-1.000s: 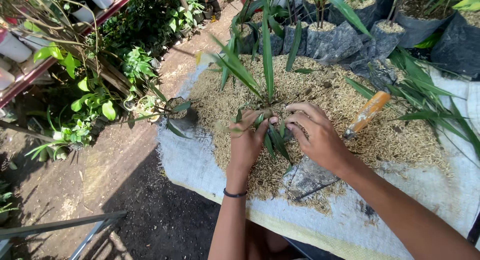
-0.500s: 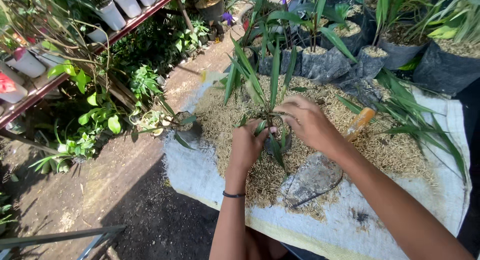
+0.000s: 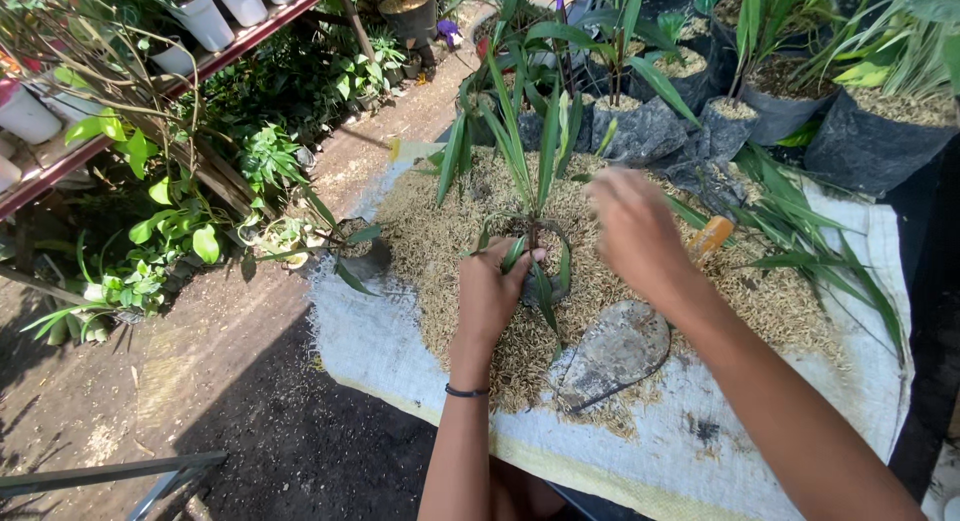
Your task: The person places a small plant into a black plastic nursery bag and uses a hand trowel to add rice husk substrate around the base. The person adjusts the plant's position and continues to fill the bag with substrate, pressing it down gently to secure the plant.
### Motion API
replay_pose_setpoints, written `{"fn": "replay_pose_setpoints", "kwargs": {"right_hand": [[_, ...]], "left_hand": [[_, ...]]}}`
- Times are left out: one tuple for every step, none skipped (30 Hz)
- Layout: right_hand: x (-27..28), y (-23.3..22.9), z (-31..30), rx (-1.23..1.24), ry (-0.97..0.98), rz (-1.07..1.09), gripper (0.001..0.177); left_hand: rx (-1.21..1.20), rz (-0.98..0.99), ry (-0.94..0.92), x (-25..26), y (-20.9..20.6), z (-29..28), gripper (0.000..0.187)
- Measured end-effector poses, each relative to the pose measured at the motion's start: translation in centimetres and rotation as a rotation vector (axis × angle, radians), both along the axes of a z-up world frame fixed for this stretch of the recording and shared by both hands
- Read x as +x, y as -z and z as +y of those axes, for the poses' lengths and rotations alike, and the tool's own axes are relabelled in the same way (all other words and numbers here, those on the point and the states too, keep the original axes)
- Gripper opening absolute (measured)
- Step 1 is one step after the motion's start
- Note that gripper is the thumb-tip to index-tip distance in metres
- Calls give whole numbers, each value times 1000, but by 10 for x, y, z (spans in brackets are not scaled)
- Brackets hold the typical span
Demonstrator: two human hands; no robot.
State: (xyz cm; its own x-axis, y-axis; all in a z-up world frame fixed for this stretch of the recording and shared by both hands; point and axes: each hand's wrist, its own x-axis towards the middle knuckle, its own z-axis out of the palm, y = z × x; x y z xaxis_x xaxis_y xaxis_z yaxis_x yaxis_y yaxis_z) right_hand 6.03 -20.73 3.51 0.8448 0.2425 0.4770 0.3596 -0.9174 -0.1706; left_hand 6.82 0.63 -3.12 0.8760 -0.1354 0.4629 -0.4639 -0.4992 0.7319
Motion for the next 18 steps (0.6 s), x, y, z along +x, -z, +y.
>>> {"fn": "replay_pose_setpoints", "kwargs": {"right_hand": [[-12,10,-15,2,1,8,45],[-24,21,-31,-26,74,-46,42],[-37,31,-47,-55,147,-99,40],[-55,27,-56,-62,149,-93,40],[-74,23,-64,-93,394,194,23],[-94,19,-73,-115,647,475,20],[-96,16,-77,-123,651,482,20],[-97,13,-81,30,657,632,37],[-100,10,-84,188,659,778,54],[-93,13,-86,179,663,782,54],[-87,15,-86,284,626,760,53],[-78,17,-84,385,578,736,54],[-78,12,-77,375,572,739,54],[-77,6,-70,584,547,728,50],[-77,-1,-64,799,516,711,48],[-72,0,-63,792,509,713,48],[-66,2,-62,968,482,761,51],[-61,3,-62,1150,453,804,68]], "left_hand": [[2,8,1,-4,-7,2,12],[5,-10,4,-7,-13,2,13],[7,-28,7,-9,-20,2,13],[1,-22,9,-8,-21,1,13],[74,-26,-13,-8,-22,0,12],[146,-27,-34,-9,-21,-1,13],[141,-18,-30,-9,-22,-2,13],[149,-5,-15,-7,-23,-2,12],[157,8,0,-7,-24,-2,19],[151,14,1,-8,-24,-5,19],[118,-21,31,-9,-24,-7,26],[87,-58,50,-10,-24,-6,34],[81,-54,40,-12,-21,-7,34],[97,-95,29,-12,-19,-7,29],[113,-136,19,-13,-18,-7,23],[110,-136,10,-13,-19,-6,23],[90,-120,25,-14,-20,-5,20],[71,-105,45,-13,-21,-5,16]]}}
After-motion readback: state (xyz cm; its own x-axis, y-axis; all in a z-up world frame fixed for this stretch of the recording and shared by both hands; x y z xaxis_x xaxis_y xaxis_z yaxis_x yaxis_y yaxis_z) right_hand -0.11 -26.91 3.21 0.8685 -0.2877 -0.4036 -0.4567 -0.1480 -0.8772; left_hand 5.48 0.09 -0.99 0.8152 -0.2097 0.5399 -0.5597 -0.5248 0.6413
